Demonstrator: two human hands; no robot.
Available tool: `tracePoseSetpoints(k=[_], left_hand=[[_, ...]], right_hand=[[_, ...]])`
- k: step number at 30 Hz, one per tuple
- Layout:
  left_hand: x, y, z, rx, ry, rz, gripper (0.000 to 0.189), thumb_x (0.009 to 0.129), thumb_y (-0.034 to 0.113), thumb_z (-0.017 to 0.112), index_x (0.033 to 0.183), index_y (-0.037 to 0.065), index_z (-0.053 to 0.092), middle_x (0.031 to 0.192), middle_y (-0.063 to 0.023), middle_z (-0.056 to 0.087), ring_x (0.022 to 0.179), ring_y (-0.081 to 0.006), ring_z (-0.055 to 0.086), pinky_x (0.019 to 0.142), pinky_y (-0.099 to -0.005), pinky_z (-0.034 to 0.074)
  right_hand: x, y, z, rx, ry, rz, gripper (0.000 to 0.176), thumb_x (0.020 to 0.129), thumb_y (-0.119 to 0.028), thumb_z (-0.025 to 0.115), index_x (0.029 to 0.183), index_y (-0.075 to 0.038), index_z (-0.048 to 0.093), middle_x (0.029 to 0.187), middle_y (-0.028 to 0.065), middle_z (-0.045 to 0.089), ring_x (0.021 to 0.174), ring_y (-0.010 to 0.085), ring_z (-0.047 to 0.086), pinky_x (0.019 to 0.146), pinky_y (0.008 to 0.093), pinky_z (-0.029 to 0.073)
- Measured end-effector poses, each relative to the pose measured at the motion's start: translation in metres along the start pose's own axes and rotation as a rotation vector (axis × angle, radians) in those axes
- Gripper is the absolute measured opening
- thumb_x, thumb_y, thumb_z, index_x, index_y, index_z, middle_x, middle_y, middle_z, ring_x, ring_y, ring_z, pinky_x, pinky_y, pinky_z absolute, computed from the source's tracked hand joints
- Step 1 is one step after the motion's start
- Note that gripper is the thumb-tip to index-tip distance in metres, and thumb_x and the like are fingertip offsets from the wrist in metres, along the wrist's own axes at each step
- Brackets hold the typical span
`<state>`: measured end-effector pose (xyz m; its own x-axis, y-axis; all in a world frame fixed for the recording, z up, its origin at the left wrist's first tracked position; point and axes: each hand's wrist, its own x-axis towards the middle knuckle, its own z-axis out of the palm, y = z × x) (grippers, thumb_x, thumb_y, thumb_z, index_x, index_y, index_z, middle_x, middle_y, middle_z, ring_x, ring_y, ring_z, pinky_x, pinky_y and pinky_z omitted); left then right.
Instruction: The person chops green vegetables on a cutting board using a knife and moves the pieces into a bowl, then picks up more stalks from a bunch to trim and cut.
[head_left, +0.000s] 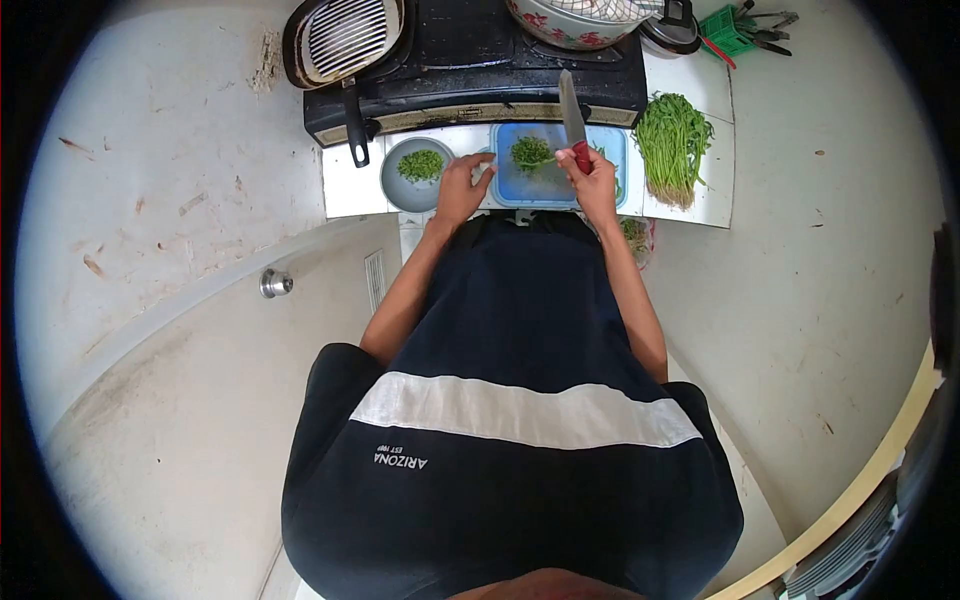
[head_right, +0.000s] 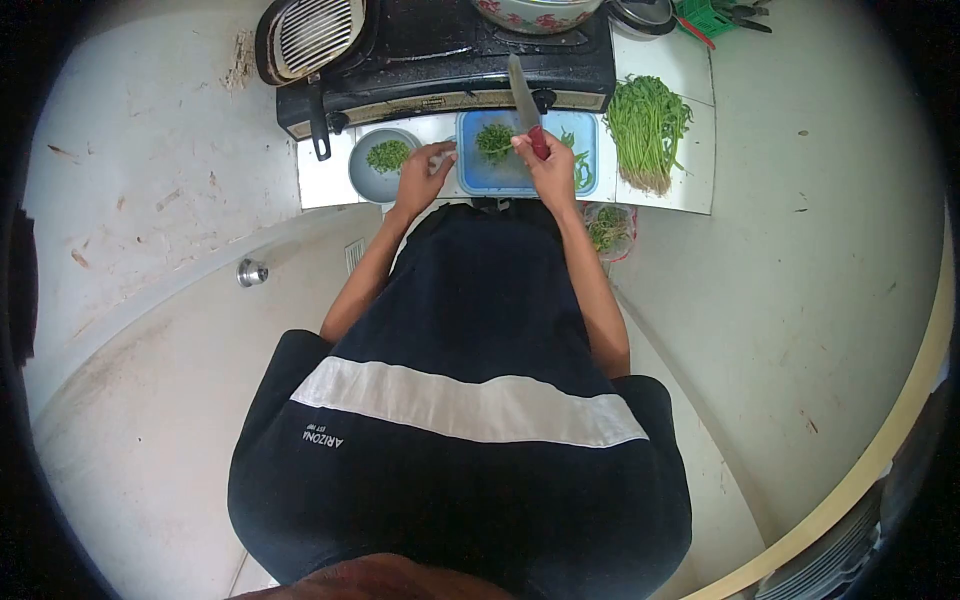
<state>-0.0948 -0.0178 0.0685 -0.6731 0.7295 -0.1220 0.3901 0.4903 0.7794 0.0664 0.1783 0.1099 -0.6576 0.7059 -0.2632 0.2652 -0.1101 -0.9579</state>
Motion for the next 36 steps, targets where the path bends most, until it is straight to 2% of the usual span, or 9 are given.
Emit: tracePoseSetpoints(k=[4,7,14,15,17,19,22,28,36], left_hand=[[0.006,0.043,0.001,-0.249,-0.134,0.191,0.035,0.098,0.024,0.076,0.129,0.009,0.074,0.124,-0.0108,0.076,0.113,-0.0248,0.071,0.100,-0.0395,0.056],[0.015,0.061,0.023,-0.540,-0.200,0.123,0.025,0.097,0.021,0.076,0.118,0.007,0.075,0.113,-0.0104,0.078,0.107,-0.0251,0.073,0.094,-0.0401,0.055],[0.023,0.058,0.026,-0.386,-0.300,0.105,0.020,0.101,0.014,0.071,0.118,0.003,0.070,0.095,-0.0076,0.077,0.090,-0.0184,0.073,0.086,-0.0343,0.056],[0.020,0.054,0.026,-0.383,-0.305,0.100,0.020,0.101,0.014,0.071,0.118,0.003,0.070,0.095,-0.0076,0.077,0.090,-0.0184,0.073,0.086,-0.0343,0.056],[0.014,0.048,0.026,-0.478,-0.196,-0.024,0.015,0.102,0.010,0.068,0.113,0.000,0.068,0.099,-0.0059,0.074,0.090,-0.0141,0.071,0.082,-0.0307,0.057],[0.008,0.041,0.030,-0.493,-0.121,-0.098,0.013,0.104,0.012,0.068,0.111,0.001,0.067,0.100,-0.0041,0.070,0.085,-0.0118,0.068,0.076,-0.0282,0.055],[-0.008,0.024,0.031,-0.496,0.056,-0.202,0.012,0.103,0.012,0.069,0.108,0.001,0.070,0.098,-0.0024,0.069,0.068,-0.0064,0.057,0.064,-0.0245,0.050],[-0.037,0.011,0.040,-0.531,0.134,-0.309,0.013,0.102,0.014,0.071,0.106,0.002,0.071,0.094,-0.0008,0.068,0.067,-0.0063,0.055,0.062,-0.0233,0.046],[-0.059,0.011,0.052,-0.598,0.256,-0.394,0.011,0.102,0.014,0.071,0.106,0.004,0.072,0.093,-0.0005,0.068,0.068,-0.0060,0.053,0.064,-0.0229,0.046]], right_hand=[[-0.004,0.006,0.000,-0.056,-0.077,0.043,0.027,0.097,-0.028,0.080,0.099,-0.001,0.075,0.080,-0.0021,0.070,0.072,0.0046,0.056,0.065,0.0245,0.046],[-0.002,0.007,-0.004,-0.041,-0.130,0.077,0.027,0.097,-0.028,0.080,0.101,-0.001,0.075,0.079,-0.0026,0.069,0.072,0.0045,0.055,0.064,0.0241,0.045],[-0.003,0.011,-0.022,0.020,-0.169,0.031,0.029,0.098,-0.030,0.079,0.100,-0.001,0.075,0.077,-0.0032,0.066,0.070,0.0040,0.056,0.062,0.0251,0.045],[-0.003,0.013,-0.024,-0.015,-0.166,0.045,0.030,0.099,-0.031,0.077,0.098,-0.001,0.074,0.077,0.0000,0.068,0.068,0.0091,0.059,0.062,0.0276,0.047],[-0.002,0.023,-0.033,-0.050,-0.167,0.063,0.031,0.101,-0.032,0.075,0.096,-0.001,0.073,0.077,0.0032,0.070,0.065,0.0142,0.063,0.063,0.0302,0.048],[0.004,0.050,-0.047,-0.452,-0.198,-0.171,0.034,0.103,-0.035,0.070,0.099,-0.001,0.068,0.078,0.0110,0.072,0.064,0.0315,0.067,0.066,0.0379,0.053],[-0.010,0.068,-0.064,-0.550,-0.218,-0.236,0.036,0.103,-0.038,0.068,0.105,-0.002,0.062,0.085,0.0166,0.072,0.073,0.0421,0.068,0.070,0.0472,0.055],[-0.015,0.098,-0.072,-0.875,-0.382,-0.477,0.040,0.098,-0.041,0.071,0.110,-0.004,0.061,0.109,0.0149,0.061,0.103,0.0351,0.062,0.081,0.0485,0.054],[0.022,0.105,-0.059,-0.904,-0.384,-0.627,0.040,0.096,-0.042,0.071,0.111,-0.005,0.065,0.108,0.0123,0.059,0.105,0.0350,0.058,0.083,0.0470,0.054]])
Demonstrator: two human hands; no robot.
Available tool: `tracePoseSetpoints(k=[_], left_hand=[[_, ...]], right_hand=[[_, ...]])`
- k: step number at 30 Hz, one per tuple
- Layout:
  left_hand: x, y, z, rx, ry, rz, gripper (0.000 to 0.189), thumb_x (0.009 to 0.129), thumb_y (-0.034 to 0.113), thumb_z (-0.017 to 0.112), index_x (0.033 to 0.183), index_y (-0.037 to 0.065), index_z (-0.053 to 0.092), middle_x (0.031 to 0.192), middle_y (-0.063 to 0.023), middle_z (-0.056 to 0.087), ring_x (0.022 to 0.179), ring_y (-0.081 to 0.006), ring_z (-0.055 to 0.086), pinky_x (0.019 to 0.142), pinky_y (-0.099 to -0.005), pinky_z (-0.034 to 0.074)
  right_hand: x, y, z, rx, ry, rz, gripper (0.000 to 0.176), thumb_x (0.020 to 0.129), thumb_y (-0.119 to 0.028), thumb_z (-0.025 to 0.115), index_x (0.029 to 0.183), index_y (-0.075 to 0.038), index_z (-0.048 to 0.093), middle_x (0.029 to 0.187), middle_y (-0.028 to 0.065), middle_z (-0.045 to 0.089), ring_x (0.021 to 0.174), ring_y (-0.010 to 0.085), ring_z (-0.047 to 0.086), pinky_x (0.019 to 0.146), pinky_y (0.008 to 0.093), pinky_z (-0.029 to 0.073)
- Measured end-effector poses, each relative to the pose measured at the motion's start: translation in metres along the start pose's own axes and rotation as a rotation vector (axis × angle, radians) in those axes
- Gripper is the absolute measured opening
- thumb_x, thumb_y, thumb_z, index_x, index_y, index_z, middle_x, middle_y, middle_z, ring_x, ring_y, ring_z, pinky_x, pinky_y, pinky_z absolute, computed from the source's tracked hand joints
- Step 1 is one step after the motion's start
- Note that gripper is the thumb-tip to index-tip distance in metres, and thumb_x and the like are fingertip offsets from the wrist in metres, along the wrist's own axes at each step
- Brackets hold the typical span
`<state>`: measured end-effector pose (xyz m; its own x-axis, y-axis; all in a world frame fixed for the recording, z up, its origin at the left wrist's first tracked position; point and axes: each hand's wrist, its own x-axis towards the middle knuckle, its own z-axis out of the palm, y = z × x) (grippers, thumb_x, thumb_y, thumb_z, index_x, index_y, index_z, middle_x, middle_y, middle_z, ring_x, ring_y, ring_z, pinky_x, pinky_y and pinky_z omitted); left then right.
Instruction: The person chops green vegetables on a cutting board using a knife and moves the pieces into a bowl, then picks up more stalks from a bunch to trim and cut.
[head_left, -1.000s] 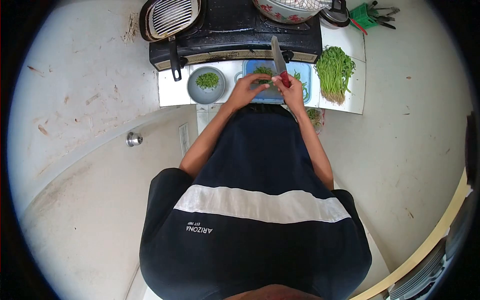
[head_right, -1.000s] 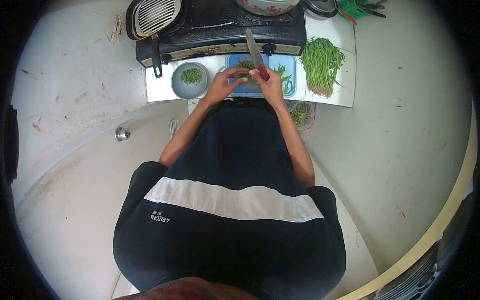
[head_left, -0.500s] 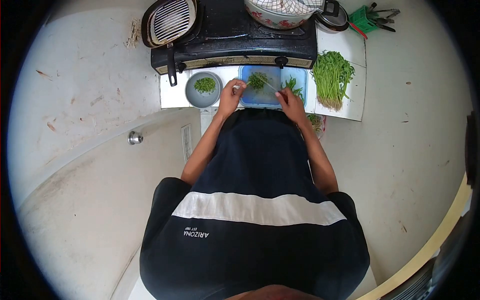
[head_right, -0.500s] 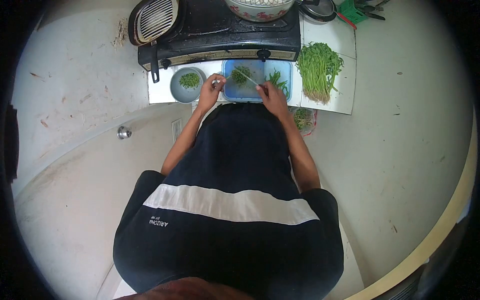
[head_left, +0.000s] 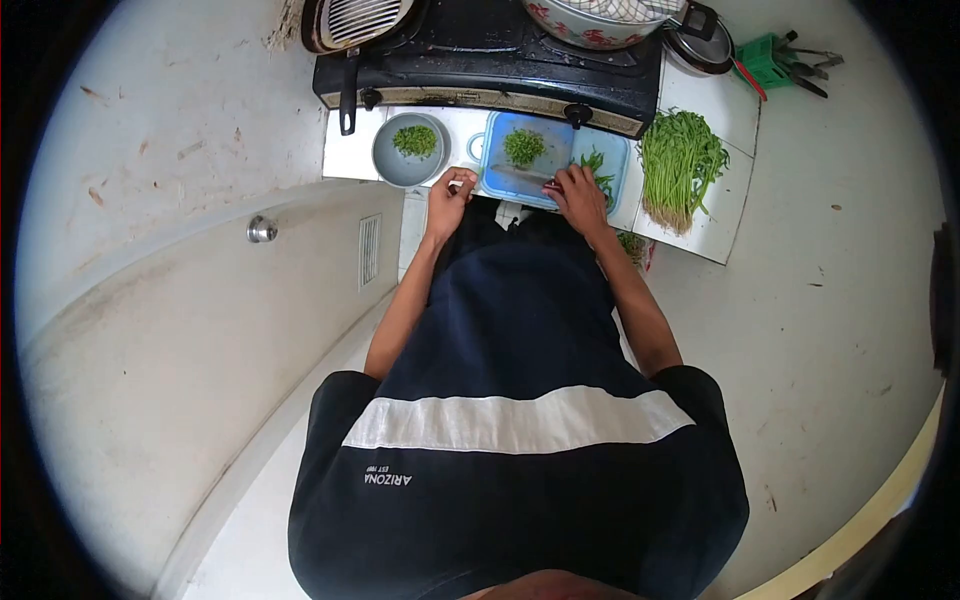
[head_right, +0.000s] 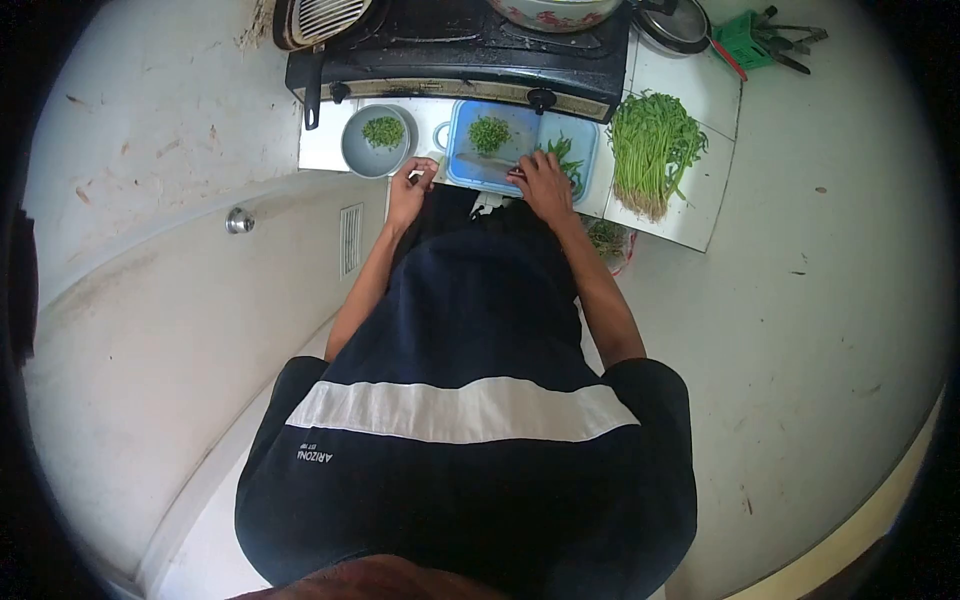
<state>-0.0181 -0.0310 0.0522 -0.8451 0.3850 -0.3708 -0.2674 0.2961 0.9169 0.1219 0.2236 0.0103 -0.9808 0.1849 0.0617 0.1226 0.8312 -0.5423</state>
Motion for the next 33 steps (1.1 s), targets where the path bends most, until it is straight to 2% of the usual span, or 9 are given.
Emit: tracePoseSetpoints(k=[8,13,17,19,21,24,28,30,33], left_hand=[[0.008,-0.002,-0.007,-0.059,0.053,-0.045,0.012,0.101,0.014,0.072,0.107,0.004,0.072,0.096,-0.0001,0.068,0.070,-0.0059,0.054,0.064,-0.0231,0.046],[0.019,-0.001,-0.003,-0.018,0.037,-0.035,0.015,0.100,0.015,0.074,0.110,0.004,0.072,0.096,0.0003,0.067,0.071,-0.0061,0.055,0.064,-0.0234,0.046],[0.027,-0.004,0.002,0.030,-0.041,-0.029,0.014,0.100,0.016,0.073,0.108,0.004,0.073,0.094,0.0005,0.069,0.071,-0.0072,0.056,0.064,-0.0238,0.047],[0.033,-0.011,0.005,0.084,-0.070,-0.023,0.013,0.100,0.016,0.073,0.107,0.004,0.074,0.094,0.0006,0.070,0.071,-0.0077,0.056,0.065,-0.0244,0.047],[0.040,-0.017,0.009,0.260,-0.075,0.106,0.011,0.096,0.010,0.073,0.106,0.006,0.075,0.091,-0.0046,0.072,0.075,-0.0140,0.064,0.066,-0.0316,0.050],[0.049,-0.025,0.018,0.464,-0.106,0.222,0.013,0.096,0.010,0.073,0.107,0.004,0.075,0.094,-0.0068,0.074,0.082,-0.0169,0.067,0.073,-0.0328,0.052],[0.053,-0.034,0.032,0.489,-0.163,0.177,0.013,0.095,0.009,0.071,0.106,0.004,0.075,0.096,-0.0113,0.075,0.088,-0.0233,0.071,0.078,-0.0370,0.053],[0.052,-0.037,0.036,0.530,-0.073,0.337,0.010,0.092,0.003,0.068,0.101,0.004,0.072,0.095,-0.0146,0.071,0.086,-0.0336,0.070,0.077,-0.0432,0.054],[0.049,-0.035,0.033,0.579,-0.092,0.375,0.010,0.092,0.004,0.068,0.101,0.004,0.072,0.094,-0.0152,0.068,0.085,-0.0368,0.069,0.078,-0.0453,0.055]], right_hand=[[0.029,-0.003,-0.017,0.022,0.014,0.028,0.039,0.095,-0.043,0.073,0.102,-0.006,0.063,0.105,0.0116,0.059,0.103,0.0332,0.058,0.082,0.0471,0.054],[0.036,-0.004,-0.023,0.160,0.053,0.128,0.039,0.096,-0.042,0.074,0.094,-0.006,0.061,0.095,0.0101,0.060,0.093,0.0333,0.060,0.078,0.0469,0.052],[0.033,-0.004,-0.022,0.228,0.065,0.177,0.038,0.098,-0.040,0.074,0.094,-0.005,0.061,0.091,0.0110,0.060,0.088,0.0336,0.061,0.076,0.0466,0.052],[0.030,-0.010,-0.028,0.320,0.037,0.236,0.038,0.100,-0.037,0.072,0.098,-0.001,0.060,0.092,0.0133,0.060,0.084,0.0326,0.061,0.077,0.0434,0.050],[0.027,-0.013,-0.031,0.370,0.008,0.291,0.038,0.100,-0.038,0.072,0.097,-0.001,0.060,0.092,0.0140,0.062,0.084,0.0331,0.063,0.076,0.0443,0.051],[0.020,-0.015,-0.030,0.425,-0.041,0.343,0.039,0.100,-0.038,0.072,0.096,-0.001,0.060,0.092,0.0156,0.064,0.083,0.0342,0.066,0.075,0.0453,0.052],[0.008,-0.017,-0.016,0.445,-0.070,0.341,0.040,0.102,-0.036,0.071,0.098,0.001,0.059,0.093,0.0178,0.065,0.083,0.0366,0.066,0.075,0.0464,0.051],[0.002,-0.019,-0.011,0.443,-0.082,0.340,0.039,0.102,-0.036,0.070,0.097,0.001,0.058,0.093,0.0189,0.065,0.083,0.0382,0.066,0.074,0.0469,0.051],[-0.004,-0.025,-0.003,0.435,-0.104,0.323,0.038,0.102,-0.034,0.069,0.098,0.002,0.057,0.094,0.0215,0.065,0.084,0.0414,0.066,0.074,0.0485,0.051]])
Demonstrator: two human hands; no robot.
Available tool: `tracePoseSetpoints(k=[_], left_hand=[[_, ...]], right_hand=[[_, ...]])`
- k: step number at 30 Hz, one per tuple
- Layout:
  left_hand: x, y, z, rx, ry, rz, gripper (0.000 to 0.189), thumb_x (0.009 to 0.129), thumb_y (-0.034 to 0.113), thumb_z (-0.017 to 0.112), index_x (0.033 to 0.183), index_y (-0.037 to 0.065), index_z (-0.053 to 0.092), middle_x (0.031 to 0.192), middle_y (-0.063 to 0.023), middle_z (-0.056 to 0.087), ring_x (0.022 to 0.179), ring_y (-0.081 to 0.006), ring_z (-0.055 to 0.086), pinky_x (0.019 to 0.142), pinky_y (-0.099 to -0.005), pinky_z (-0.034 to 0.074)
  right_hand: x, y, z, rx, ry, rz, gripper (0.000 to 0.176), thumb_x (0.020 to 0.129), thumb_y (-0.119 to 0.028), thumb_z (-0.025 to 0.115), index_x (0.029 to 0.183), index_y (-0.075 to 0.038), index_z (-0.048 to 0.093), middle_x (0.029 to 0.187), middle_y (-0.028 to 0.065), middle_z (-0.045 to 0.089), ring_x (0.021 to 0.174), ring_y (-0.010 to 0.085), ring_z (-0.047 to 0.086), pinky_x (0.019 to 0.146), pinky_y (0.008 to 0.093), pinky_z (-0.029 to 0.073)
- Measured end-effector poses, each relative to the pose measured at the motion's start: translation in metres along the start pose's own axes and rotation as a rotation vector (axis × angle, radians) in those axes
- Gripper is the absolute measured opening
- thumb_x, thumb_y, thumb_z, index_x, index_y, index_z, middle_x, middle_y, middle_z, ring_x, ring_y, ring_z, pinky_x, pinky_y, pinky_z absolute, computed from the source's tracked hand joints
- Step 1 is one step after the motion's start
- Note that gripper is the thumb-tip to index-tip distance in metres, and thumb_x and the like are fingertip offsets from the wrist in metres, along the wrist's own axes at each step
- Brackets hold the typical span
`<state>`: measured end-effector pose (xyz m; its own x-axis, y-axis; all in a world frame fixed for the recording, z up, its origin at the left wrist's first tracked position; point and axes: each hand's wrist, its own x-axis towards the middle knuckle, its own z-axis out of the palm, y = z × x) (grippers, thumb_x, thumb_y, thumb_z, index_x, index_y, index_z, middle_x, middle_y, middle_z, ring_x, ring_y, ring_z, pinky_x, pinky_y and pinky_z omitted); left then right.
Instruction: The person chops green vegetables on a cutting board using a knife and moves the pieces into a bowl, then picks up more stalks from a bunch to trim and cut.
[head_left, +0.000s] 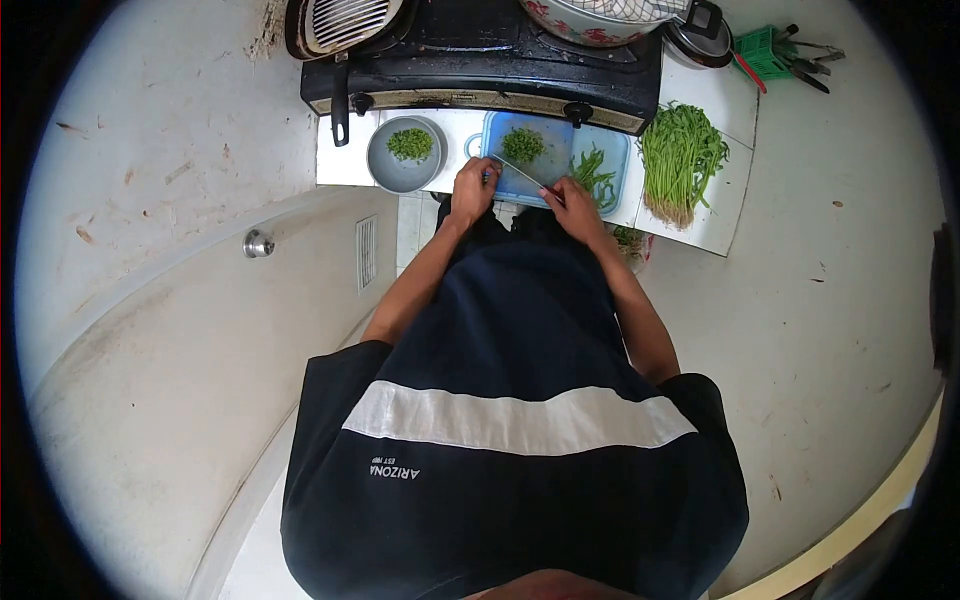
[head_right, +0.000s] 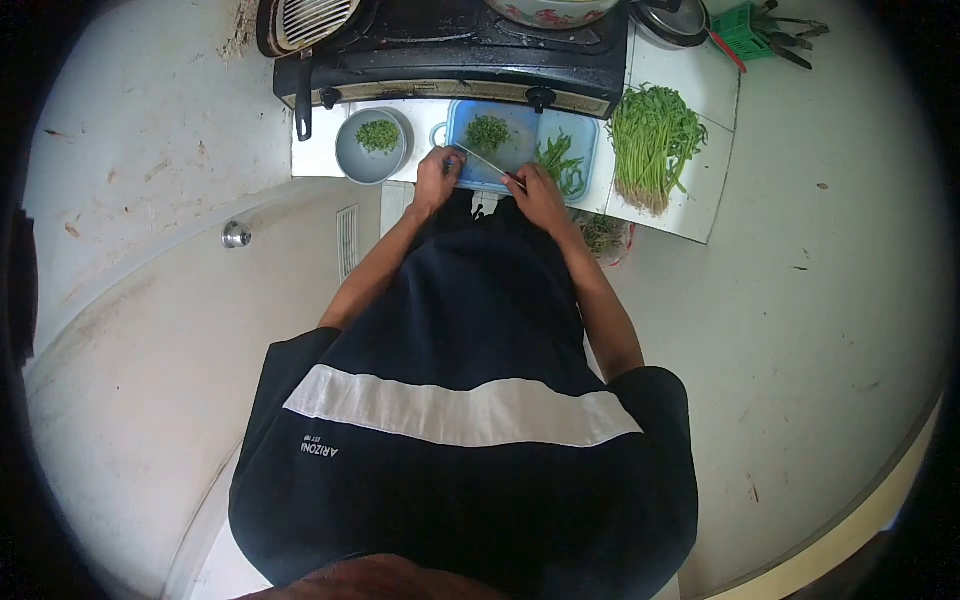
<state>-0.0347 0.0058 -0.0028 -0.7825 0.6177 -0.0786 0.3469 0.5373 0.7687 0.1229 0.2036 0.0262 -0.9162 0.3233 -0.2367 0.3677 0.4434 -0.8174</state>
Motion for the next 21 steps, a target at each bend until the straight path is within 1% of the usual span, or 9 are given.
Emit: tracePoseSetpoints(k=[5,7,11,13,17,19,21], left_hand=[[-0.007,0.008,-0.002,0.055,0.015,0.059,0.010,0.094,0.005,0.068,0.103,0.004,0.073,0.091,-0.0162,0.064,0.083,-0.0386,0.067,0.075,-0.0467,0.055],[-0.008,0.007,-0.003,0.072,0.030,0.090,0.012,0.094,0.005,0.068,0.104,0.004,0.074,0.090,-0.0165,0.063,0.082,-0.0388,0.067,0.074,-0.0472,0.054],[-0.012,0.002,0.001,0.104,0.042,0.110,0.016,0.094,0.004,0.067,0.107,0.005,0.076,0.089,-0.0157,0.062,0.081,-0.0375,0.067,0.072,-0.0468,0.054],[-0.012,0.002,0.002,0.106,0.049,0.119,0.017,0.093,0.003,0.067,0.108,0.006,0.077,0.089,-0.0153,0.062,0.081,-0.0370,0.067,0.072,-0.0464,0.055],[-0.013,0.005,0.005,0.069,0.064,0.108,0.021,0.092,0.000,0.067,0.110,0.006,0.077,0.088,-0.0144,0.061,0.079,-0.0356,0.066,0.072,-0.0452,0.055],[-0.014,0.005,0.005,0.060,0.074,0.106,0.023,0.091,-0.001,0.067,0.110,0.006,0.077,0.088,-0.0143,0.061,0.079,-0.0351,0.066,0.072,-0.0449,0.055],[-0.014,0.003,0.005,0.074,0.061,0.116,0.023,0.091,-0.001,0.068,0.111,0.006,0.077,0.089,-0.0144,0.061,0.079,-0.0350,0.066,0.072,-0.0447,0.055]], right_hand=[[-0.007,0.000,0.015,0.005,-0.009,-0.011,0.036,0.103,-0.032,0.068,0.100,0.002,0.055,0.095,0.0252,0.066,0.087,0.0454,0.067,0.075,0.0510,0.052],[-0.007,-0.003,0.016,-0.012,-0.020,0.034,0.036,0.104,-0.031,0.067,0.103,0.003,0.055,0.099,0.0261,0.067,0.092,0.0465,0.067,0.078,0.0522,0.053],[-0.007,0.000,0.016,-0.058,0.021,-0.013,0.035,0.104,-0.031,0.065,0.104,0.003,0.057,0.101,0.0258,0.066,0.094,0.0471,0.067,0.080,0.0530,0.054],[-0.005,0.003,0.013,-0.140,-0.030,-0.040,0.037,0.105,-0.032,0.063,0.105,0.004,0.058,0.103,0.0259,0.065,0.095,0.0473,0.067,0.081,0.0536,0.054],[-0.002,0.007,0.012,-0.153,-0.019,-0.084,0.038,0.106,-0.033,0.062,0.106,0.005,0.060,0.104,0.0259,0.065,0.095,0.0474,0.067,0.082,0.0534,0.054],[-0.002,0.005,0.009,-0.138,-0.065,-0.061,0.038,0.106,-0.033,0.062,0.107,0.005,0.060,0.105,0.0260,0.064,0.096,0.0474,0.067,0.083,0.0530,0.054],[-0.002,0.006,0.010,-0.139,-0.063,-0.082,0.038,0.106,-0.033,0.061,0.107,0.005,0.060,0.104,0.0257,0.064,0.095,0.0473,0.067,0.082,0.0531,0.054]])
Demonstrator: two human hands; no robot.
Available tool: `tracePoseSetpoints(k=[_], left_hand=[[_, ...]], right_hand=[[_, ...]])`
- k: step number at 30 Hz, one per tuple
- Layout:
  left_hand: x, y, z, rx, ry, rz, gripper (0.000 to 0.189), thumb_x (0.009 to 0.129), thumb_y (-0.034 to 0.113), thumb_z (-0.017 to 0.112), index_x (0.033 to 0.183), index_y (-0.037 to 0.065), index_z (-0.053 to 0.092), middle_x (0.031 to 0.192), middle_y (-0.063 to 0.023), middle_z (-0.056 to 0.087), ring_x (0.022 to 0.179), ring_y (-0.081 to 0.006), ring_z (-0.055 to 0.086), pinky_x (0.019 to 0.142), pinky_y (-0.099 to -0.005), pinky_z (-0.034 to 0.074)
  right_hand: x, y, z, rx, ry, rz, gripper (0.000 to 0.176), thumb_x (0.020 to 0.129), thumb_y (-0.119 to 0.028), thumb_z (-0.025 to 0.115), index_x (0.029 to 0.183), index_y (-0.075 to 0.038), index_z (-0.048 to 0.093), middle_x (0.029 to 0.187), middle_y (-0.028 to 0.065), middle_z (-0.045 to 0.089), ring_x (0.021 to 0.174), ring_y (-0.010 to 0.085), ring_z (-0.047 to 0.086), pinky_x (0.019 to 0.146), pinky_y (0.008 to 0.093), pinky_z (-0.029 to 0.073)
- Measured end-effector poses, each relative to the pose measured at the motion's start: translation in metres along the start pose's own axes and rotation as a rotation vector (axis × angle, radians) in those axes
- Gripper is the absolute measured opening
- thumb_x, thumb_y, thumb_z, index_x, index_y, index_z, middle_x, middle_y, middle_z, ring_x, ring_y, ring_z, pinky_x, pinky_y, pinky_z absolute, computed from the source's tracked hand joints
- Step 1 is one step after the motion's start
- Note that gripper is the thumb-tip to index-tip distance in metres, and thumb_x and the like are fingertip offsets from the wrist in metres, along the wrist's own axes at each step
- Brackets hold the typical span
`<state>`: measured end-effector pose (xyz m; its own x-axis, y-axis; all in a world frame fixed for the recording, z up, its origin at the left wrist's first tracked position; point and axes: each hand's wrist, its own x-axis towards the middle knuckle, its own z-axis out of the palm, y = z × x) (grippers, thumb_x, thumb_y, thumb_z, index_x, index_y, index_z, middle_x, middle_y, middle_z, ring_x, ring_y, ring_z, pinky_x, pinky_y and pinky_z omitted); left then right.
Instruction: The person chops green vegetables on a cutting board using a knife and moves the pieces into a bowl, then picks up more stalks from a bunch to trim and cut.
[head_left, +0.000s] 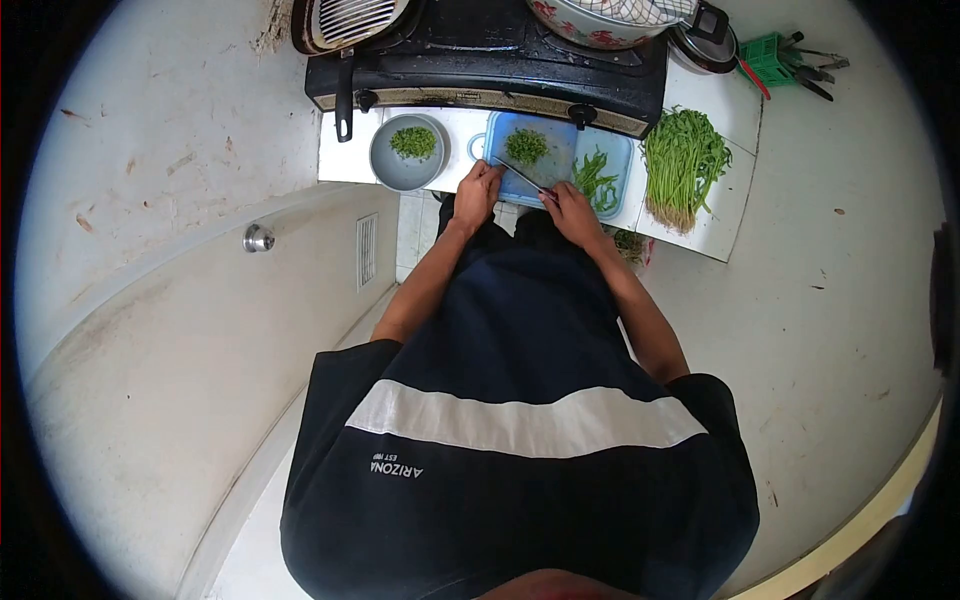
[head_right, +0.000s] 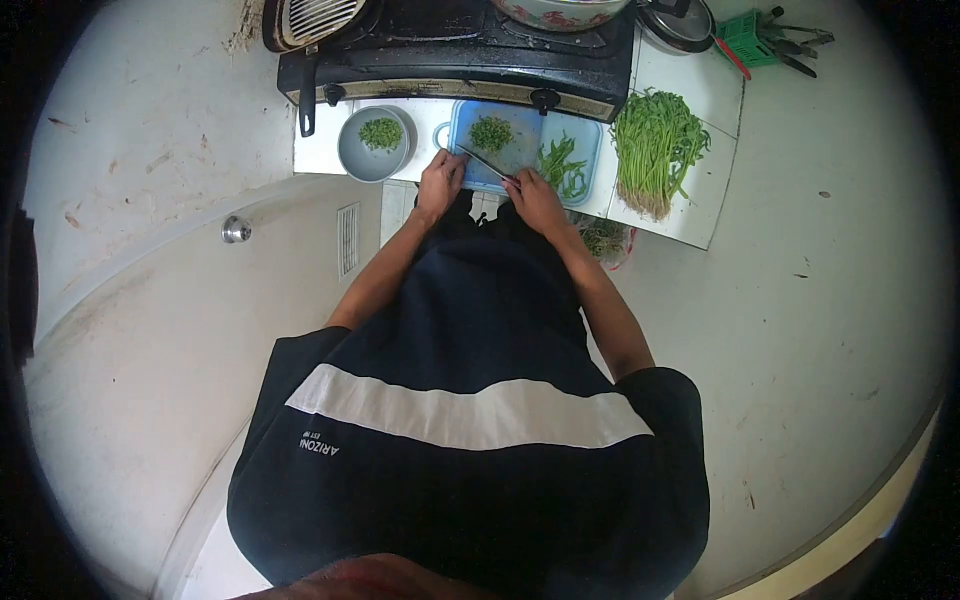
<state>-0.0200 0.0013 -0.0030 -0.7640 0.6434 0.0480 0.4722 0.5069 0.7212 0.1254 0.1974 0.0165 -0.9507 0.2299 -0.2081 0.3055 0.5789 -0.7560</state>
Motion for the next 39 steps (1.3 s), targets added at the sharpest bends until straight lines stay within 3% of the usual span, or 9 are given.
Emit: tracePoseSetpoints(k=[16,25,39], left_hand=[[0.000,-0.006,0.003,-0.020,0.018,0.032,0.026,0.087,-0.004,0.068,0.109,0.005,0.078,0.089,-0.0150,0.060,0.079,-0.0354,0.066,0.073,-0.0441,0.055],[-0.001,-0.004,0.002,-0.092,0.043,0.028,0.023,0.090,-0.003,0.068,0.110,0.004,0.077,0.090,-0.0159,0.061,0.081,-0.0368,0.067,0.074,-0.0437,0.055],[0.000,-0.003,0.000,-0.010,-0.014,-0.011,0.021,0.090,-0.001,0.068,0.109,0.005,0.077,0.092,-0.0163,0.063,0.084,-0.0398,0.068,0.075,-0.0470,0.055]], right_hand=[[0.027,-0.013,0.007,-0.307,-0.120,-0.053,0.040,0.107,-0.040,0.055,0.107,-0.002,0.068,0.094,0.0240,0.072,0.086,0.0441,0.073,0.076,0.0542,0.059],[0.010,0.001,0.001,-0.176,-0.046,-0.089,0.038,0.106,-0.037,0.059,0.100,0.000,0.067,0.094,0.0242,0.072,0.085,0.0463,0.070,0.077,0.0536,0.057],[0.019,-0.009,0.011,-0.195,-0.072,-0.080,0.040,0.107,-0.039,0.057,0.105,0.000,0.068,0.094,0.0244,0.073,0.086,0.0458,0.071,0.076,0.0539,0.057]])
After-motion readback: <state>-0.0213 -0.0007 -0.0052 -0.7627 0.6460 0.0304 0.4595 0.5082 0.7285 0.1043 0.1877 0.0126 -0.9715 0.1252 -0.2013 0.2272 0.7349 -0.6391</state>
